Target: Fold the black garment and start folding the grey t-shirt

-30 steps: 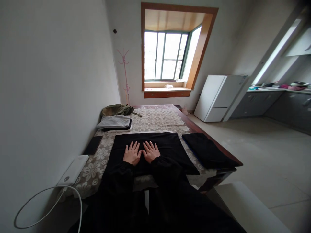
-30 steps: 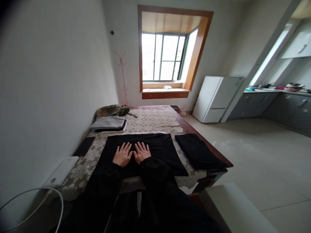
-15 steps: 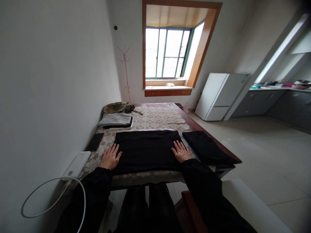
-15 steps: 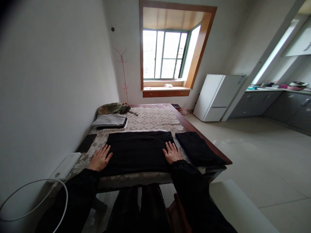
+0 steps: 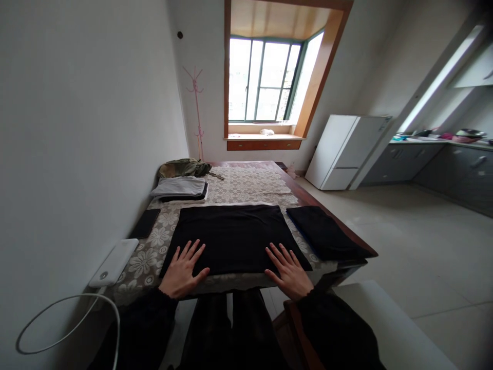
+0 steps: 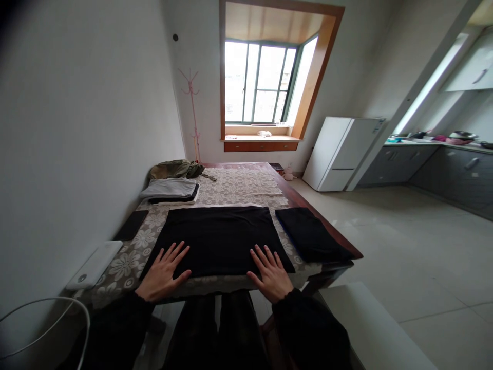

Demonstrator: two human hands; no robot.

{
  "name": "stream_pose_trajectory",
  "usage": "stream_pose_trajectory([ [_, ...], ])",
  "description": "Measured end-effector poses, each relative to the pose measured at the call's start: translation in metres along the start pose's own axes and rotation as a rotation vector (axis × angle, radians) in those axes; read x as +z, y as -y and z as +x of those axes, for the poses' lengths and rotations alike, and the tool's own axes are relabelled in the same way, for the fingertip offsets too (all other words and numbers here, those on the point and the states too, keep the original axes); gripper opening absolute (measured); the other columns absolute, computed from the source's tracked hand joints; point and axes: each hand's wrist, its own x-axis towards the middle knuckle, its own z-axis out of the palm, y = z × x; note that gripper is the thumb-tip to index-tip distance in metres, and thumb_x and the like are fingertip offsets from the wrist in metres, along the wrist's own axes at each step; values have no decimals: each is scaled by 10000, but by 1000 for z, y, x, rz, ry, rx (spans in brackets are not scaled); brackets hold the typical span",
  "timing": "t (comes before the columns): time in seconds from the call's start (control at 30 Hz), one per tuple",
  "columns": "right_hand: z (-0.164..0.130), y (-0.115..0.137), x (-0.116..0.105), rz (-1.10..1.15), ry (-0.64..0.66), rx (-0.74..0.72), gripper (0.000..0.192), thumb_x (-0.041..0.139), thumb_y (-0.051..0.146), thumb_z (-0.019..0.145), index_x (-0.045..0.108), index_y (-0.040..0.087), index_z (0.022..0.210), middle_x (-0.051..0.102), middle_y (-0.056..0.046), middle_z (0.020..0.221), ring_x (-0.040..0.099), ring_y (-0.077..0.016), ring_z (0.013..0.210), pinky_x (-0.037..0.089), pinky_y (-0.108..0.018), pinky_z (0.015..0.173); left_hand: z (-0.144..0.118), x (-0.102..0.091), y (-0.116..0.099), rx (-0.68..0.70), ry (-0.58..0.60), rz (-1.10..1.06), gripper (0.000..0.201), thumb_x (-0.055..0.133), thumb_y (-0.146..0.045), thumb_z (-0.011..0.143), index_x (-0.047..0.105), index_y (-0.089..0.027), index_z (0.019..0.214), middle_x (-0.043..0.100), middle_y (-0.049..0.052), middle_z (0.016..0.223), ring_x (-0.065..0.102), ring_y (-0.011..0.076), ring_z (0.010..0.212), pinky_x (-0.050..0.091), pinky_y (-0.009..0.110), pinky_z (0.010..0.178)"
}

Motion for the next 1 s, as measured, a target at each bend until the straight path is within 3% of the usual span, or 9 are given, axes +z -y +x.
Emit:
stream_pose_trajectory([
  [0.13,24,4,-19,-6,89,82,650,478,577,987,462,309,1578,340,-41,1688,245,-368,1563,189,-601,1247,20,-4,-9,-75,36,17,617,432,-580,1005,509,-278,1537,478,98,1621,376,374,1525,234,630,1242],
  [0.2,62,37,-26,28,92,7,614,436,507,1013,446,289,1587,319,-41,1698,217,-357,1571,180,-602,1246,56,0,-35,-36,24,2,562,401,-483,1028,508,-267,1536,479,75,1624,358,330,1540,194,586,1274],
  [0.3,132,89,-28,96,193,-26,612,382,385,1027,348,285,1630,265,-16,1718,201,-317,1578,176,-603,1244,122,11,-70,-67,146,-44,571,402,-356,1010,467,-237,1564,459,70,1638,347,302,1547,217,551,1277],
  [0.4,183,109,-20,101,223,58,615,302,344,1051,274,242,1656,209,-43,1733,163,-308,1589,139,-618,1246,169,22,-76,-132,150,-33,600,400,-331,994,431,-243,1587,405,78,1669,329,334,1552,229,587,1261],
  [0.5,201,88,-6,72,170,125,627,256,432,1075,224,235,1669,180,-51,1741,108,-284,1602,63,-594,1264,181,30,-54,-193,111,-12,612,346,-416,1018,390,-261,1609,345,69,1699,265,331,1579,167,607,1274],
  [0.6,198,43,4,16,137,207,648,253,520,1071,211,278,1671,159,-8,1746,91,-252,1605,29,-539,1280,169,31,-18,-279,96,5,634,307,-479,1027,361,-265,1621,311,40,1715,221,304,1595,143,574,1290],
  [0.8,177,-44,-8,-73,141,379,646,206,454,1071,199,231,1677,147,-11,1748,112,-217,1605,80,-460,1292,142,6,58,-423,144,25,630,272,-443,1046,335,-203,1625,296,77,1719,228,291,1593,189,500,1290],
  [0.9,181,-45,-19,-69,125,353,637,231,362,1056,251,170,1663,200,-84,1734,159,-282,1597,70,-551,1279,154,-4,63,-410,177,24,599,325,-364,1035,397,-136,1584,367,145,1680,302,332,1562,227,544,1266],
  [1.0,203,-3,-21,-51,92,235,632,299,322,1033,302,185,1650,214,-79,1731,154,-302,1596,51,-566,1276,185,5,29,-312,164,17,593,329,-335,1028,398,-157,1590,369,130,1681,301,324,1563,217,542,1271],
])
